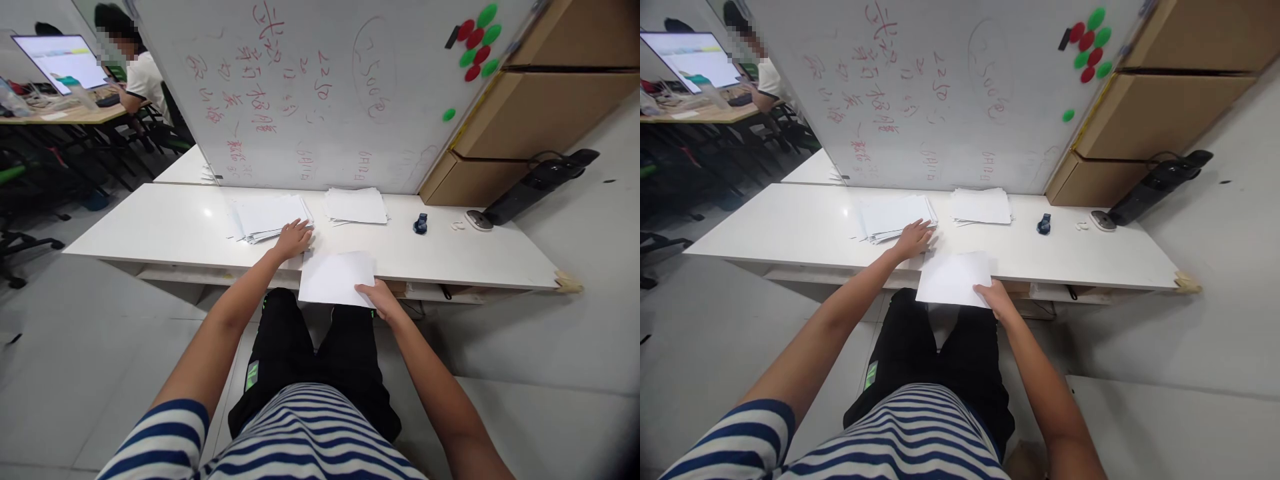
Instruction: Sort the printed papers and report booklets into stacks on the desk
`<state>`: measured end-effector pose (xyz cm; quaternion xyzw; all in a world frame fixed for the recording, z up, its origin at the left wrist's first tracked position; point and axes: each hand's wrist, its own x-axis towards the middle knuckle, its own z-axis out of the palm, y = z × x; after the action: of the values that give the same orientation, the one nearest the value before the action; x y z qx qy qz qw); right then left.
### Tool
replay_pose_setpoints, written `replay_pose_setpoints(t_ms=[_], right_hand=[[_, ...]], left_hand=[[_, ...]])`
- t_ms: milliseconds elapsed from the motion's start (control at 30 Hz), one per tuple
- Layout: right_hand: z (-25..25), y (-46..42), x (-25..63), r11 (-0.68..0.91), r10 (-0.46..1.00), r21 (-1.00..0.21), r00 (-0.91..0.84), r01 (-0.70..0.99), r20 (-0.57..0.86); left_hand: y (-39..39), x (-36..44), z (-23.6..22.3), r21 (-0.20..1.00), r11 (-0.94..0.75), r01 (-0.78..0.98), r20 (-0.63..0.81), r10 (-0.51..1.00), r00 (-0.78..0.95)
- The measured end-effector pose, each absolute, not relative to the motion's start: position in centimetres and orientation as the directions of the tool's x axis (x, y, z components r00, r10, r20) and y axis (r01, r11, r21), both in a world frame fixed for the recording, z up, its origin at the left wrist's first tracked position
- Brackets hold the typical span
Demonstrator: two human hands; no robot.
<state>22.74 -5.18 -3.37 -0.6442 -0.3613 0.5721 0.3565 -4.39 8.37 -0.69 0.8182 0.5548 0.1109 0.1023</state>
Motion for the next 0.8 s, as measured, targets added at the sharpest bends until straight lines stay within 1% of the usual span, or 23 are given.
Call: replay_pose_setpoints(t_ms=[133,300,433,567,800], right_hand=[[-4.4,-5.7,23.2,-0.482,0.871,-0.876,0.094,-0.024,-0.482],[-3.5,-5.7,23.2,-0.491,0.867,-0.870,0.082,-0.027,-0.492],[-2.6,-5.3,22.8,-0.508,0.858,-0.861,0.082,0.003,-0.506],[-2.8,-4.8,22.6,-0.493,0.869,-0.870,0.059,0.006,-0.492],[-2.2,-4.6,22.5,-0.463,0.885,-0.886,0.064,0.007,-0.461]], left_hand=[[8.5,-4.2,-0.9,0.339,-0.321,0.885,0.117,0.947,0.298],[9.0,-4.3,-1.1,0.363,-0.285,0.887,0.080,0.958,0.275],[9.3,-4.0,-1.1,0.334,-0.291,0.897,0.056,0.956,0.289],[9.4,-3.7,-1.3,0.288,-0.263,0.921,-0.020,0.960,0.281],[9.4,-3.7,-1.5,0.296,-0.260,0.919,-0.041,0.958,0.284]])
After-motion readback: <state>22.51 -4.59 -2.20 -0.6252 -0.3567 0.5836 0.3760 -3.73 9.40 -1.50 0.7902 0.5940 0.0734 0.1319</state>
